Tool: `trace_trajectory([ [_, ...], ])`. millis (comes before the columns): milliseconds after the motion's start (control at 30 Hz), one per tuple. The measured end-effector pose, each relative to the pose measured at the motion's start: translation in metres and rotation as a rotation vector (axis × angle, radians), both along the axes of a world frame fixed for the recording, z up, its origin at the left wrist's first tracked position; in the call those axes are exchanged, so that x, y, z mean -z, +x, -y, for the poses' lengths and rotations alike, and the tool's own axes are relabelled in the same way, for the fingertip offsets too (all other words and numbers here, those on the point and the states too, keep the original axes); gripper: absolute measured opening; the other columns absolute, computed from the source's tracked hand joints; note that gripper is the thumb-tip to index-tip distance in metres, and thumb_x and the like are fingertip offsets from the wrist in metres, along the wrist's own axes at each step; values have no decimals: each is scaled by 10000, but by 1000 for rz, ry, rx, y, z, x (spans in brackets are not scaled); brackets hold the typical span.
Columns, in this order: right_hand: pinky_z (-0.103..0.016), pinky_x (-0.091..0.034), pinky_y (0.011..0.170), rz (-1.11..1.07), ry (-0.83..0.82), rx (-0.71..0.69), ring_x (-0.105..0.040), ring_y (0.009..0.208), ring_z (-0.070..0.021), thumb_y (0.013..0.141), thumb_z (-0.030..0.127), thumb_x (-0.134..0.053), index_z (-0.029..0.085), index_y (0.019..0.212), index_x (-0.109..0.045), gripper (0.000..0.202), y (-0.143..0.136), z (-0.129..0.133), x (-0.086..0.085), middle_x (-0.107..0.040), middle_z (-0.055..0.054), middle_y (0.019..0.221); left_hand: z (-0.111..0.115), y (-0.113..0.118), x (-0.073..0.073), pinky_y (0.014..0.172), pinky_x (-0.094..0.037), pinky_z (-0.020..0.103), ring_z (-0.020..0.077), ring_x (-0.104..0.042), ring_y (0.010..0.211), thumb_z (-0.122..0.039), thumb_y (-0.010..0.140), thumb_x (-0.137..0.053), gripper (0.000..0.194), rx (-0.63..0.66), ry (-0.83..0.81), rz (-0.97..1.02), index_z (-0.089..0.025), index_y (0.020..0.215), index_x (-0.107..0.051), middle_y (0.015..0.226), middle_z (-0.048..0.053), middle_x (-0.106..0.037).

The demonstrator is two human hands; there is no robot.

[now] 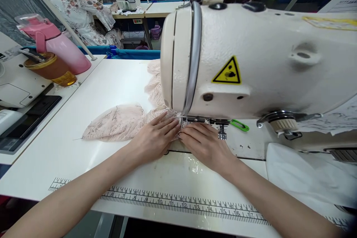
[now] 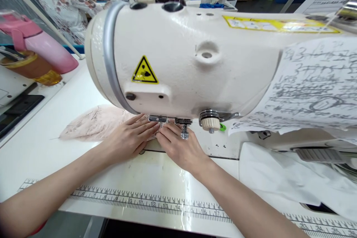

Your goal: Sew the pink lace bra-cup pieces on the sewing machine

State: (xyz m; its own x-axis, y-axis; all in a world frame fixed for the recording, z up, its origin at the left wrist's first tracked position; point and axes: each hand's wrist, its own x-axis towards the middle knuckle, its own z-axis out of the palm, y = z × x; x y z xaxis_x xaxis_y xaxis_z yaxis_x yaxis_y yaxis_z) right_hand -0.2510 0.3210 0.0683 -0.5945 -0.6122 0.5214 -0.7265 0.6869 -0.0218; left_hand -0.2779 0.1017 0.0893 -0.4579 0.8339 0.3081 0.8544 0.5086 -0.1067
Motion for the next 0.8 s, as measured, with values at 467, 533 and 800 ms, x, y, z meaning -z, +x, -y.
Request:
trace_trajectory([
  [467, -283, -470, 820, 102, -83, 62, -621, 897, -150, 936, 160, -489, 188, 924, -641, 155, 1, 5, -6, -695, -44, 933, -8, 10, -3, 1109, -379, 427, 234, -616, 1170, -203, 968, -408, 332, -90, 41, -32, -107, 1209, -615, 1253, 98, -658],
  [533, -281, -472, 802, 145, -119, 72, -629, 862, -143, 939, 172, -488, 184, 951, -613, 126, 0, 6, -6, -696, -40, 941, -10, 12, -6, 1090, -387, 420, 212, -635, 1114, -171, 962, -419, 266, -89, 94, -14, -144, 1115, -634, 1198, 72, -683],
  [800, -271, -455, 715, 252, -202, 59, -632, 788, -127, 948, 224, -502, 219, 1112, -594, 187, -5, 1, 3, -704, -29, 977, -15, 22, -11, 900, -452, 346, 158, -627, 880, -47, 943, -438, 156, -36, 183, -41, -149, 989, -547, 958, 53, -671],
])
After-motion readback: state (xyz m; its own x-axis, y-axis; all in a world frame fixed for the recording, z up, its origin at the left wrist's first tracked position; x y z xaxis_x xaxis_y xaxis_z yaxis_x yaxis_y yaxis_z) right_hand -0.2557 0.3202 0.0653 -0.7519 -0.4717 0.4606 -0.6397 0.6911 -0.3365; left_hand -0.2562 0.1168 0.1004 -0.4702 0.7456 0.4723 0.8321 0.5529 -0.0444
